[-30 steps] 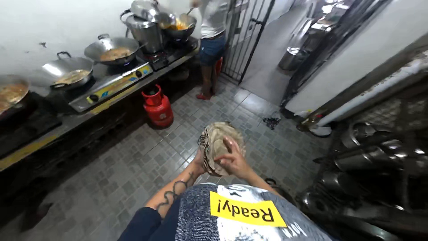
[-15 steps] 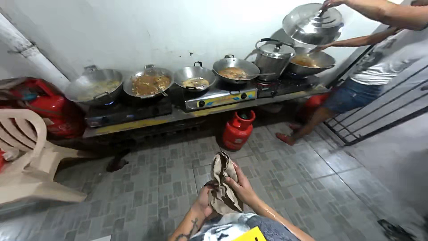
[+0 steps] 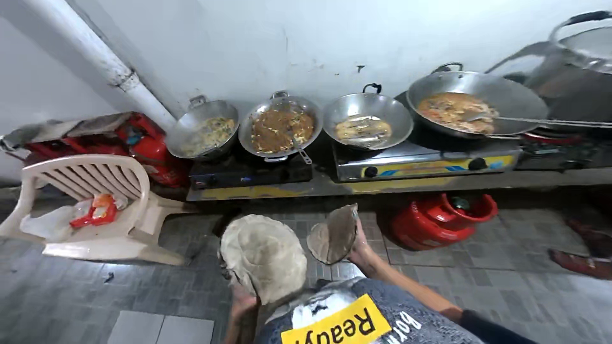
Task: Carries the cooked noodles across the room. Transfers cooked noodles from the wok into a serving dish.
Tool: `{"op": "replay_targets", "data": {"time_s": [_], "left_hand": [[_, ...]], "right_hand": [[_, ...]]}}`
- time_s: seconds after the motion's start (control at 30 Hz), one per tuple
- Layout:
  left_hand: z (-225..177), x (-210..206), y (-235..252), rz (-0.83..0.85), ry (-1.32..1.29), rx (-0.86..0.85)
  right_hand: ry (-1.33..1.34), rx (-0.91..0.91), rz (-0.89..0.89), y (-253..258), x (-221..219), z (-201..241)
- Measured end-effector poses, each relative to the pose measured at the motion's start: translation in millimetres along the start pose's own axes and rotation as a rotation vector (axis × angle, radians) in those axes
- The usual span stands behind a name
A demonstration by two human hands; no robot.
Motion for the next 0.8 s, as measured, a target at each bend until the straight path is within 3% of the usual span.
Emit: {"op": "replay_targets", "data": {"time_s": [0.03, 0.1, 0.13, 0.2, 0.23, 0.3, 0.4, 0.53, 0.6, 0.67, 0.73, 0.8], "left_hand": [[-12, -5, 10, -0.078, -0.121, -0.020], [-38, -9, 36, -0.096, -0.128, -0.217], [-53, -13, 53, -0.022, -0.147, -0.326], [-90, -26, 91, 0.294, -0.137, -0.435], [-117, -38, 117, 0.347, -0.131, -0.339], [-199, -71, 172, 0.369, 0.091, -0.278], [-324, -138, 264, 0.497, 0.572, -0.417], [-427, -272, 412, 0.536, 0.974, -0.525], [-437, -344, 493, 0.587, 1.031, -0.538], [-419, -400, 569, 0.655, 1.098, -0.518], [-391, -433, 621, 0.699, 1.214, -0.511], [-360, -468, 651, 0.771, 1.368, -0.538]], "right_hand": [[0.007, -0.042, 0.012, 21, -16, -7], [0.018, -0.079, 0.040, 59, -46, -19], [0.029, -0.089, 0.053, 76, -61, -24], [0.063, -0.096, 0.072, 108, -87, -32], [0.087, -0.097, 0.072, 123, -99, -36], [0.134, -0.062, 0.086, 155, -122, -43], [0.195, 0.024, 0.102, 200, -156, -50], [0.261, 0.108, -0.027, 256, -194, -45], [0.294, 0.115, -0.117, 275, -208, -46], [0.307, 0.129, -0.178, 284, -222, -47], [0.327, 0.147, -0.208, 287, -233, -46], [0.362, 0.152, -0.350, 286, -233, -48]]}}
Point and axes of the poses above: each hand's wrist, its own y-axis towards the middle knuckle, its own x-axis out of the back of the hand, z = x × y, the point moved 7 cm from there along y, towards the middle knuckle, and after that the axes turned 1 degree about z, right-handed, at the moved point
